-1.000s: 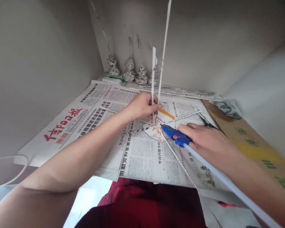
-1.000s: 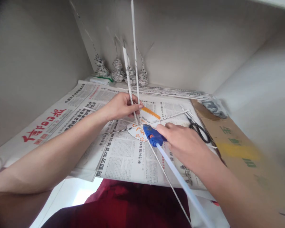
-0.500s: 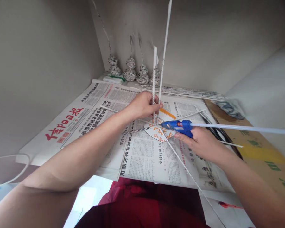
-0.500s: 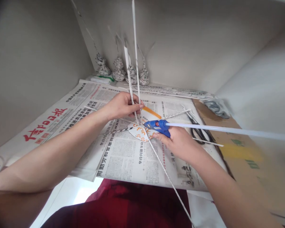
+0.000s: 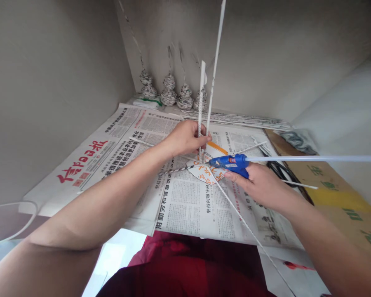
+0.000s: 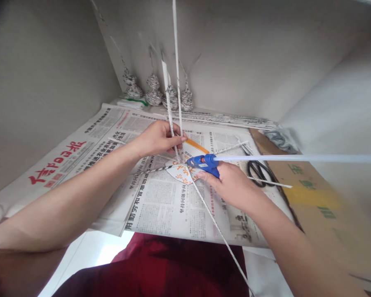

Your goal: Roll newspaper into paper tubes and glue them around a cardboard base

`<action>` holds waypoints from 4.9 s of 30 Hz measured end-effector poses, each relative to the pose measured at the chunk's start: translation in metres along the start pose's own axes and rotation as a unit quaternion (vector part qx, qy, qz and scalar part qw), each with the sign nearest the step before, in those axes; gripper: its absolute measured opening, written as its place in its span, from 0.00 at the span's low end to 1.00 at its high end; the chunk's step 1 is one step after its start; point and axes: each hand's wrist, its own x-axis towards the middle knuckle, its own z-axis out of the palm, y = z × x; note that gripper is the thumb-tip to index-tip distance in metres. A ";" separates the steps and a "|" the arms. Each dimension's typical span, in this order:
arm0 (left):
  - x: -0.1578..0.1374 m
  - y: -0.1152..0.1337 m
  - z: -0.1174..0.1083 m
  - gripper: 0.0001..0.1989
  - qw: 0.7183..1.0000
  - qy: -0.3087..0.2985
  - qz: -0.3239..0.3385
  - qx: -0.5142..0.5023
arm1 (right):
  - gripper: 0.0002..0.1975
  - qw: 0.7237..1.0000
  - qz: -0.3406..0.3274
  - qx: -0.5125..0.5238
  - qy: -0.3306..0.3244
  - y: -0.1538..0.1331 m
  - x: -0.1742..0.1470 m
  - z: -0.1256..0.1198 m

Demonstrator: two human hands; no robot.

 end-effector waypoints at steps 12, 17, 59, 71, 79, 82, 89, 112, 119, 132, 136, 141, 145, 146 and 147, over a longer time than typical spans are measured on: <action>0.000 -0.001 0.001 0.11 1.000 0.001 0.016 0.000 | 0.17 0.999 -0.008 -0.031 0.006 -0.009 0.001 -0.003; 0.000 -0.001 0.001 0.11 1.000 0.004 0.023 -0.009 | 0.19 1.000 0.016 -0.019 0.003 -0.007 0.001 -0.002; -0.002 0.001 0.008 0.11 0.995 0.043 0.059 0.069 | 0.18 0.999 0.037 0.011 0.009 -0.008 -0.012 -0.001; -0.002 0.002 0.010 0.11 0.994 0.029 0.066 0.079 | 0.18 0.999 0.026 0.043 0.011 -0.006 -0.009 0.005; -0.002 -0.002 0.011 0.11 0.994 0.029 0.071 0.079 | 0.17 0.995 0.029 0.096 0.004 -0.006 -0.008 0.005; -0.001 -0.004 0.011 0.11 0.995 0.028 0.065 0.068 | 0.17 0.993 0.027 0.116 -0.003 -0.007 -0.007 0.004; -0.001 -0.002 0.013 0.10 0.997 0.028 0.053 0.045 | 0.17 0.993 0.031 0.111 0.010 -0.009 -0.009 0.005; 0.000 -0.005 0.012 0.11 0.994 0.036 0.080 0.064 | 0.18 0.987 0.074 0.143 0.020 0.004 -0.009 0.012; -0.001 0.001 0.001 0.12 0.998 0.032 0.047 -0.009 | 0.18 0.988 0.074 0.137 0.011 0.003 -0.008 0.014; 0.000 -0.002 0.011 0.11 0.993 0.031 0.092 0.067 | 0.17 0.989 0.071 0.125 0.014 0.002 -0.007 0.015; -0.001 0.000 0.011 0.11 0.988 0.037 0.101 0.111 | 0.18 0.990 0.080 0.115 0.019 0.003 -0.008 0.016; -0.001 0.001 0.012 0.10 0.983 0.042 0.113 0.139 | 0.18 0.990 0.073 0.120 0.029 0.002 -0.009 0.011; -0.002 0.002 0.012 0.10 0.984 0.040 0.113 0.134 | 0.18 0.990 0.072 0.116 0.039 -0.001 -0.008 0.011; -0.002 0.002 0.012 0.10 0.984 0.038 0.111 0.131 | 0.18 0.990 0.075 0.113 0.037 -0.001 -0.008 0.012; -0.002 0.002 0.012 0.10 0.985 0.036 0.109 0.129 | 0.18 0.990 0.076 0.112 0.033 -0.001 -0.007 0.014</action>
